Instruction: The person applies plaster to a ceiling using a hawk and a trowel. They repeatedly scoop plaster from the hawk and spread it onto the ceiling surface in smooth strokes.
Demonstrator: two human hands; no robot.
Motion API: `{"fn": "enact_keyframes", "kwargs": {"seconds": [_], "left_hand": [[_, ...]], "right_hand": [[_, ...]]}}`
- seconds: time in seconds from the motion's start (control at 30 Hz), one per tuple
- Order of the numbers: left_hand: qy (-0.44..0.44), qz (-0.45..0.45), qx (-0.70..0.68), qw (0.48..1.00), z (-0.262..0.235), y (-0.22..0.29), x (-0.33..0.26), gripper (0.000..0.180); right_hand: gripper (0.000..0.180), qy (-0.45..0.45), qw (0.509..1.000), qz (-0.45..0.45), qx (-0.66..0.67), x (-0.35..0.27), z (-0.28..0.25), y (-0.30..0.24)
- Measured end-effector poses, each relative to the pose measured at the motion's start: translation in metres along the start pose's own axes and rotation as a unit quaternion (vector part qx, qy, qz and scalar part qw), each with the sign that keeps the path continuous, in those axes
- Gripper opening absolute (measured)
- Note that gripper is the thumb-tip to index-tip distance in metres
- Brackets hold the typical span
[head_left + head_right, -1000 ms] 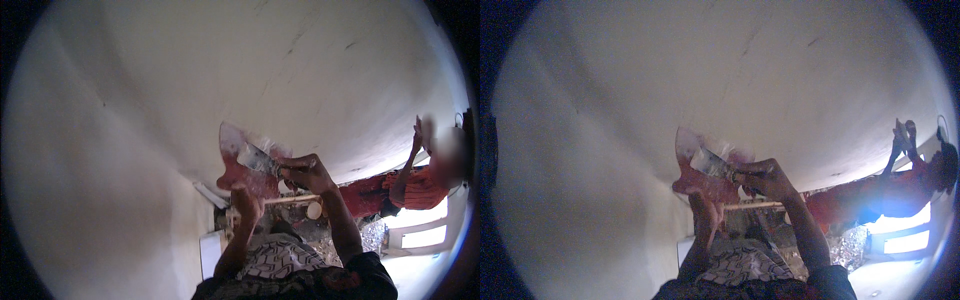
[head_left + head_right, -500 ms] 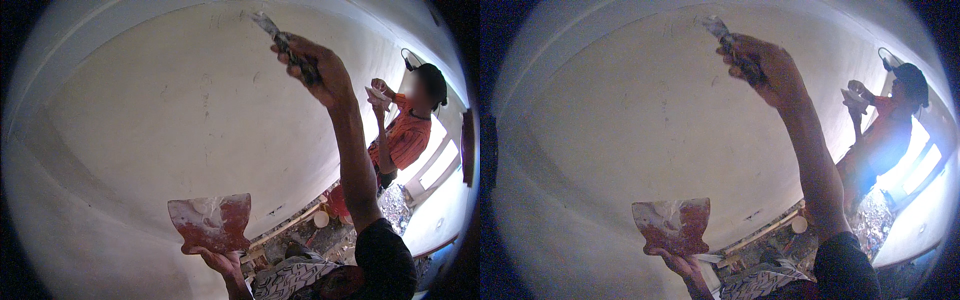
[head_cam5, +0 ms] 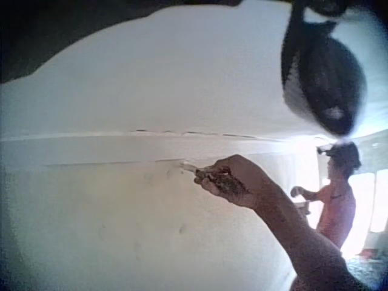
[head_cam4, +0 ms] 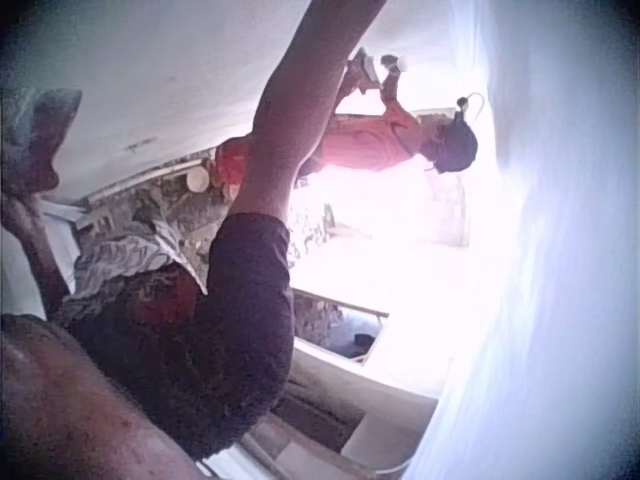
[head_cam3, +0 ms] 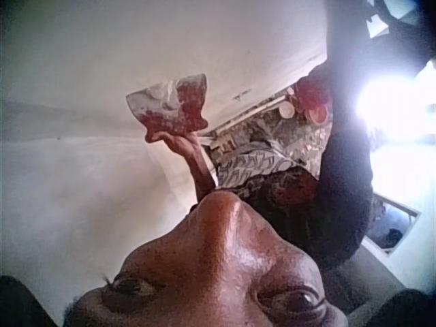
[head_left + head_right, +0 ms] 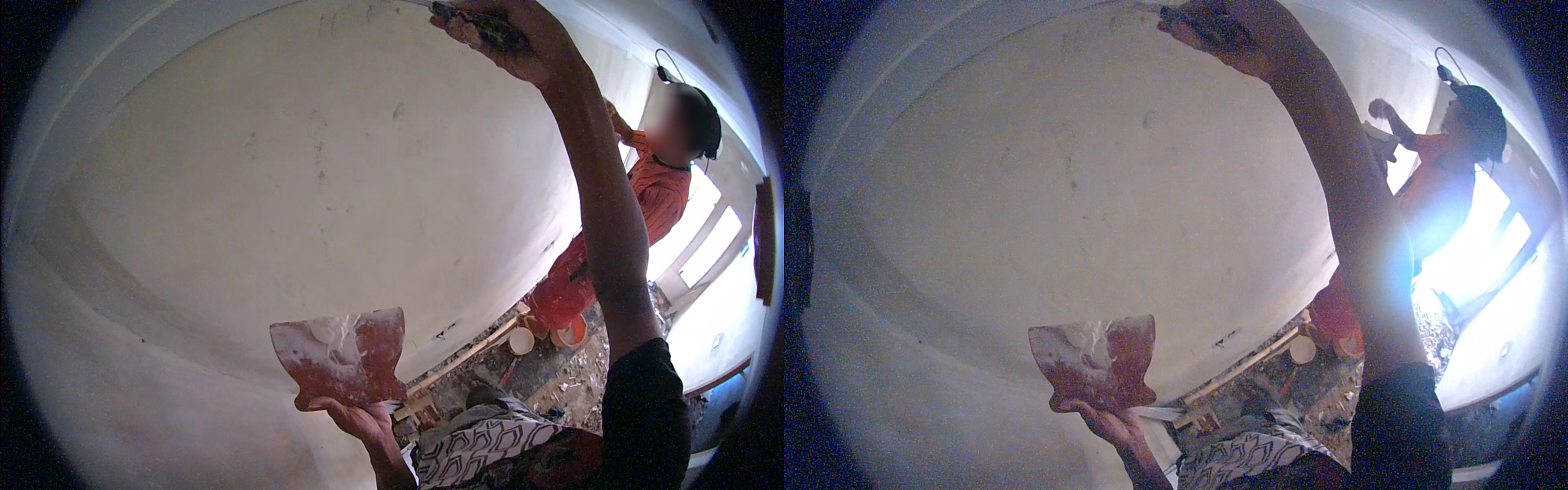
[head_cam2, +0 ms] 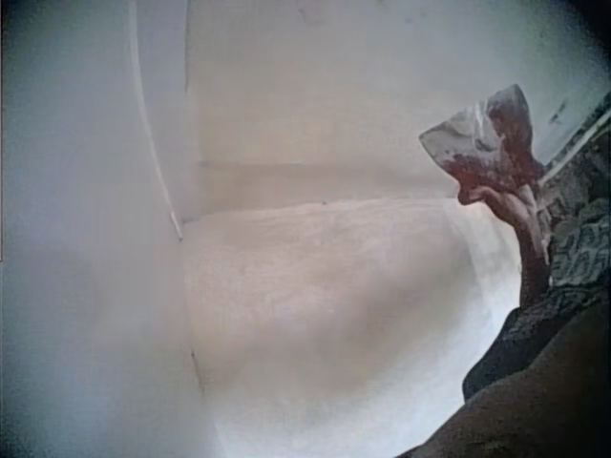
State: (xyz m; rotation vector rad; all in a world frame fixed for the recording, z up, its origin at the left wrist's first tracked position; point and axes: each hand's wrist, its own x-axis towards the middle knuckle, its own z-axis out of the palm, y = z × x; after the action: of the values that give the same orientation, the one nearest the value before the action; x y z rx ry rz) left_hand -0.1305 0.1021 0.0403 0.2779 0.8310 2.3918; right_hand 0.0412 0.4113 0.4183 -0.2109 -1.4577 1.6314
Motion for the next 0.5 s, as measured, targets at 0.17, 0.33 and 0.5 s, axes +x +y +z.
{"fn": "enact_keyframes", "kwargs": {"seconds": [0.17,0.33,0.5], "left_hand": [[0.046,0.034,0.012,0.998,-0.005,0.015,-0.01,0.098],[-0.005,-0.01,-0.012,1.0,0.008,-0.004,0.002,0.098],[0.024,0.017,0.007,1.0,0.009,0.006,-0.007,0.098]], "right_hand": [[0.027,0.055,0.998,0.025,0.001,0.021,0.027,0.009],[0.029,-0.007,0.98,-0.047,-0.193,0.009,0.001,-0.065],[0.041,-0.013,0.988,0.138,0.067,0.033,0.017,-0.062]]}}
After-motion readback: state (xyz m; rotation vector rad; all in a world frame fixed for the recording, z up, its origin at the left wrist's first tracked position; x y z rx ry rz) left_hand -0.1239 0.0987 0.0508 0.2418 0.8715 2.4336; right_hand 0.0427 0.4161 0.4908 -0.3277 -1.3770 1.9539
